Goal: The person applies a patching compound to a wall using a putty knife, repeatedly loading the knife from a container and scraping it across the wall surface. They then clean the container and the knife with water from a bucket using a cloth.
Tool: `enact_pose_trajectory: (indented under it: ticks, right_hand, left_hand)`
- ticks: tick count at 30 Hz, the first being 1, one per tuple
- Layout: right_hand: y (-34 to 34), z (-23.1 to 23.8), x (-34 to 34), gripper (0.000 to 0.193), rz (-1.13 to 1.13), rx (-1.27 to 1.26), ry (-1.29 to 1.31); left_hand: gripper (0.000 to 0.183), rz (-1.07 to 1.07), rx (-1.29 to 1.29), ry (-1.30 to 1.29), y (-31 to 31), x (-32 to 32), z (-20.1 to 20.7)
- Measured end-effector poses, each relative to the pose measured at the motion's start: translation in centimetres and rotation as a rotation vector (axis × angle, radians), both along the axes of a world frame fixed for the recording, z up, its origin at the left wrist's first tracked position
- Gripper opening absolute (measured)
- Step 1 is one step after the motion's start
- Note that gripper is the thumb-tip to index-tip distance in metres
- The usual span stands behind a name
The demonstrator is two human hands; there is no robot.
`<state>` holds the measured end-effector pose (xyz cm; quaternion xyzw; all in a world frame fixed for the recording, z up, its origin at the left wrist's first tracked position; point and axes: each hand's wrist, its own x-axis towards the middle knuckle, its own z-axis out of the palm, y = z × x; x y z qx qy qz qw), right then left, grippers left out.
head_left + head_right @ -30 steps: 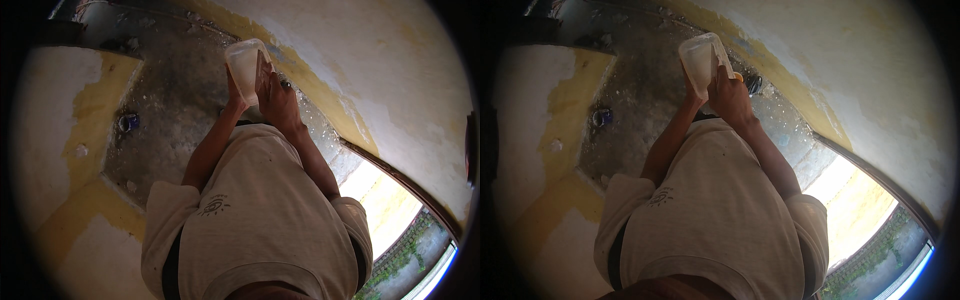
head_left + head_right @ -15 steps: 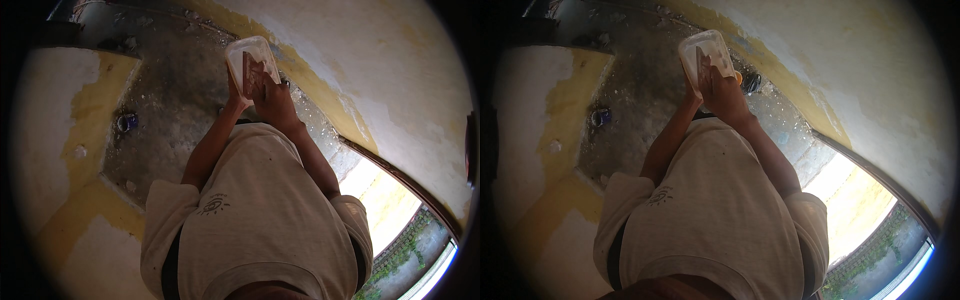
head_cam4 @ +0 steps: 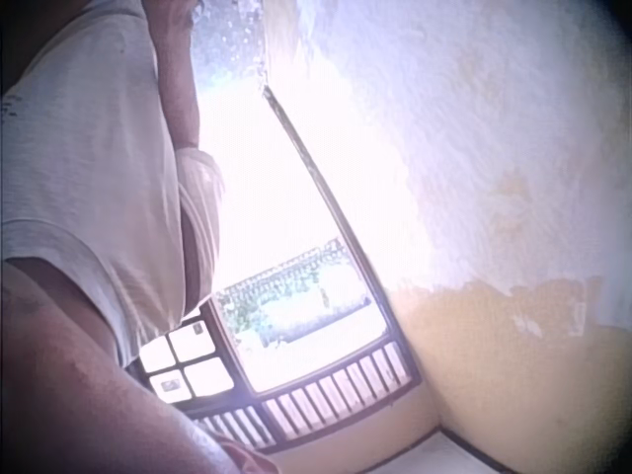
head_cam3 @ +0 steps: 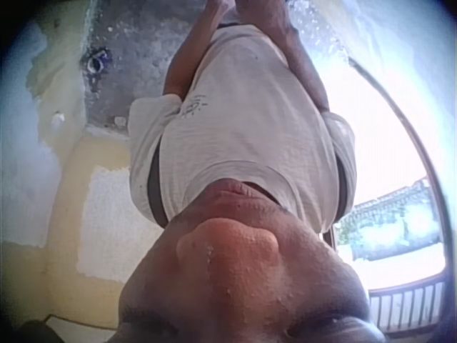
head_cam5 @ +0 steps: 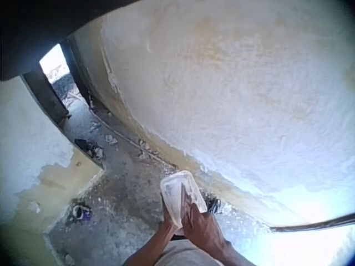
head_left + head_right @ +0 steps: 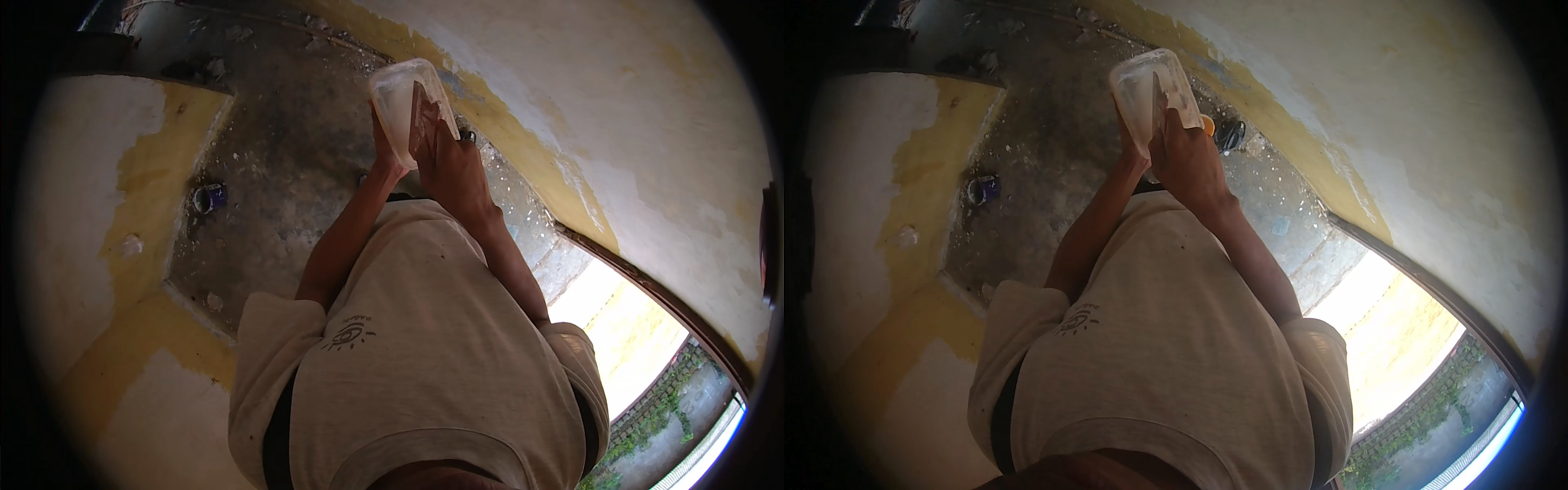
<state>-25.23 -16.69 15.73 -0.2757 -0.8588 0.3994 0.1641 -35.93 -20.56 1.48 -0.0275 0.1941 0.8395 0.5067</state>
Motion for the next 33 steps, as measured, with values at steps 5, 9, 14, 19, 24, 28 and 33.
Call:
enact_pose_trajectory:
  ticks: [5, 9, 14, 19, 24, 28, 33]
  right_hand:
    - [-0.8, -1.4, 0.0, 0.023, 0.095, 0.027, -0.066]
    - [0.4, -0.1, -0.1, 0.027, -0.009, 0.048, -0.166]
    - [-0.5, -1.5, 0.4, 0.028, 0.099, 0.045, -0.161]
    - [0.7, -0.3, 0.7, 0.029, 0.068, 0.103, -0.18]
    - [2.7, -1.5, 1.6, 0.02, 0.261, 0.211, -0.091]
    - [7.6, 0.8, 3.0, 0.014, 0.001, 0.111, 0.0]
    - [8.7, 2.3, 3.6, 0.017, -0.03, 0.109, -0.061]
  left_hand:
    - [0.083, -0.084, 0.047, 0.006, -0.3, -0.2, -0.1]
    - [0.082, -0.064, -0.012, 0.009, -0.2, 0.0, 0.0]
    - [0.081, -0.113, 0.079, -0.03, 0.3, -0.3, -0.2]
    - [0.08, -0.089, -0.017, 0.014, -0.2, 0.3, 0.4]
    - [0.08, -0.173, -0.053, 0.048, -0.7, -0.2, 0.7]
    - [0.082, -0.22, -0.056, 0.028, -1.2, -0.5, 1.7]
    - [0.083, -0.247, -0.043, 0.023, -1.2, -0.7, 1.8]
